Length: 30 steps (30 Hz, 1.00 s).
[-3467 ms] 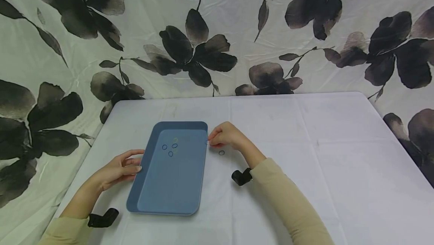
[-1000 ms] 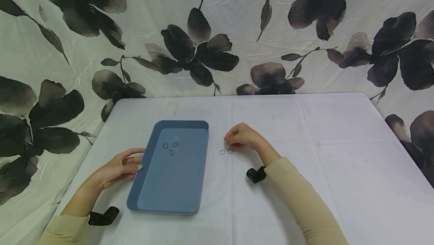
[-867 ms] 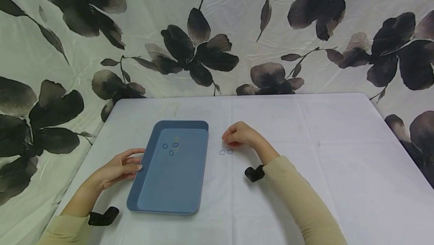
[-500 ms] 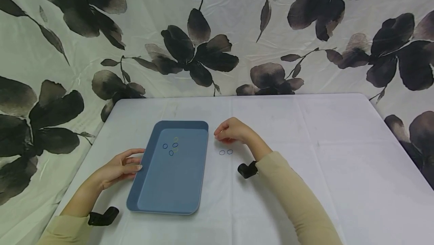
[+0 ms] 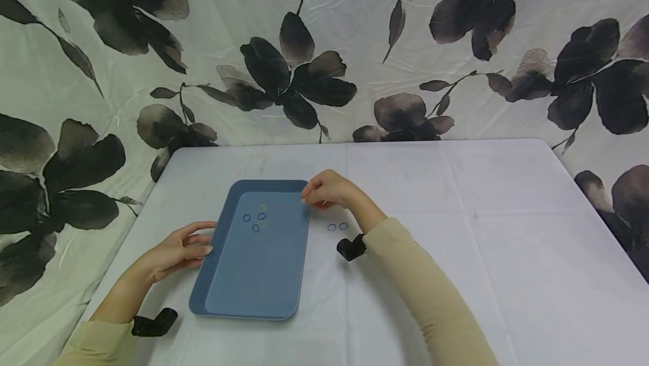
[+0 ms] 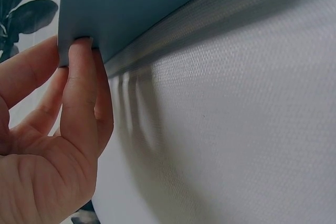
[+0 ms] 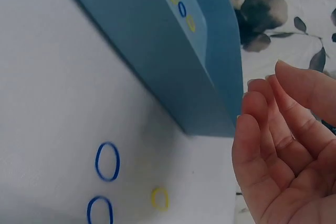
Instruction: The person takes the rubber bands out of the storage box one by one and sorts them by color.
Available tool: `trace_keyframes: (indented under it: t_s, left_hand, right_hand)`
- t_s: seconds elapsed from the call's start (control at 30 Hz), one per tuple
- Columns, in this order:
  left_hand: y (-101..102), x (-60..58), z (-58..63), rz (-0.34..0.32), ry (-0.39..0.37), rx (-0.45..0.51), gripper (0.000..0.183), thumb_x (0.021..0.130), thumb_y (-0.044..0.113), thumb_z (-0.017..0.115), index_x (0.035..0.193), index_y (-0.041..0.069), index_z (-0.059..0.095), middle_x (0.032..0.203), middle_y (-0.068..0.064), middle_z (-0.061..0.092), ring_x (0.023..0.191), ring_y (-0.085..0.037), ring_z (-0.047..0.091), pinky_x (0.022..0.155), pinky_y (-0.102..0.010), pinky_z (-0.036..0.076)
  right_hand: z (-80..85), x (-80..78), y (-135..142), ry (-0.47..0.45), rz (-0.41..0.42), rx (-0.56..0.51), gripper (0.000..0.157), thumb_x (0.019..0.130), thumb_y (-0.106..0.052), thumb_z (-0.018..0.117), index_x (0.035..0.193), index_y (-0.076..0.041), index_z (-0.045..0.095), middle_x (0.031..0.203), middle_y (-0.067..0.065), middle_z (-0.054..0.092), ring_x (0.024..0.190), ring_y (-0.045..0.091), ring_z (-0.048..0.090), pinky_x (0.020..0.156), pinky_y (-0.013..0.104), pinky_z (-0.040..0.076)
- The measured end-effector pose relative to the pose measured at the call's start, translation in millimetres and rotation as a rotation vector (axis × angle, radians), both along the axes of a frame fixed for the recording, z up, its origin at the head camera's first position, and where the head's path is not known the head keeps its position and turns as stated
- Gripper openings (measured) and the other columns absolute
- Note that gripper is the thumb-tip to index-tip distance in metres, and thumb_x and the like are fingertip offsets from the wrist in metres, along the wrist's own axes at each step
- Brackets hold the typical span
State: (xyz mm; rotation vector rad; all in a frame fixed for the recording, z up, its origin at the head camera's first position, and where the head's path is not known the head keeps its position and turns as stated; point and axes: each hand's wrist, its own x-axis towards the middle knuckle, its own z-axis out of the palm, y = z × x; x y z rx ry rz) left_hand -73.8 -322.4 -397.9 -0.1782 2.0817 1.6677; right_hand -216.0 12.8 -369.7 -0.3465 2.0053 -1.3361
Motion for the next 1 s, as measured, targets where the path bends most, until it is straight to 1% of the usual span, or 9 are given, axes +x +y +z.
trace_keyframes:
  t_s: [0.27,0.47,0.63,0.7,0.83,0.93,1.0]
  left_hand:
    - [1.9,-2.7,1.9,-0.009,0.007,-0.010,0.068,0.086,0.003,0.062,0.143,-0.001,0.025,0.124,-0.025,0.047,0.090,-0.015,0.060,0.075,-0.031,0.052]
    - [2.6,-2.9,2.3,0.004,-0.006,-0.020,0.068,0.086,0.002,0.062,0.143,-0.001,0.026,0.122,-0.023,0.049,0.089,-0.015,0.060,0.074,-0.031,0.052]
    - [3.1,-2.6,3.1,-0.003,-0.010,-0.015,0.069,0.086,0.004,0.064,0.143,-0.001,0.025,0.122,-0.023,0.048,0.090,-0.015,0.060,0.074,-0.031,0.052]
    - [3.0,-1.7,3.6,-0.013,-0.005,-0.017,0.069,0.086,0.005,0.063,0.143,-0.002,0.024,0.125,-0.027,0.045,0.091,-0.016,0.059,0.075,-0.031,0.051]
    - [2.0,-0.1,3.1,-0.005,-0.008,-0.030,0.069,0.086,0.005,0.063,0.143,-0.001,0.025,0.129,-0.030,0.041,0.093,-0.017,0.059,0.076,-0.031,0.051]
    - [1.2,0.1,2.3,0.002,-0.009,-0.030,0.068,0.086,0.005,0.064,0.143,0.000,0.026,0.126,-0.027,0.044,0.091,-0.017,0.060,0.074,-0.031,0.051]
    - [0.4,0.5,2.1,0.000,-0.006,-0.024,0.068,0.086,0.004,0.063,0.143,-0.001,0.026,0.121,-0.023,0.048,0.089,-0.016,0.060,0.073,-0.030,0.052]
  right_hand:
    - [4.2,1.7,-17.2,0.001,0.018,-0.005,0.028,0.082,-0.002,0.068,0.108,0.008,0.064,0.081,0.004,0.063,0.067,0.015,0.054,0.063,0.027,0.049]
    - [4.8,4.3,-30.6,0.008,0.026,-0.012,0.025,0.081,-0.002,0.069,0.105,0.005,0.065,0.077,0.004,0.061,0.065,0.014,0.055,0.065,0.028,0.051]
    - [4.3,7.2,-41.3,-0.004,0.018,-0.019,0.023,0.080,-0.001,0.069,0.102,0.004,0.066,0.074,0.004,0.060,0.064,0.015,0.055,0.065,0.028,0.052]
    - [2.8,7.9,-46.2,-0.007,0.015,-0.024,0.024,0.080,0.000,0.069,0.103,0.004,0.066,0.072,0.004,0.059,0.064,0.014,0.056,0.065,0.028,0.052]
    - [-2.6,8.7,-56.3,-0.001,0.009,-0.030,0.026,0.079,0.001,0.069,0.105,0.006,0.066,0.068,0.003,0.059,0.063,0.014,0.056,0.064,0.028,0.052]
    - [-8.5,9.5,-63.3,0.016,0.003,-0.025,0.025,0.079,0.002,0.069,0.104,0.005,0.066,0.067,0.003,0.059,0.062,0.014,0.056,0.063,0.028,0.052]
    - [-12.5,10.6,-67.7,0.030,0.015,-0.022,0.025,0.080,0.003,0.069,0.104,0.005,0.067,0.068,0.003,0.059,0.063,0.014,0.056,0.063,0.028,0.052]
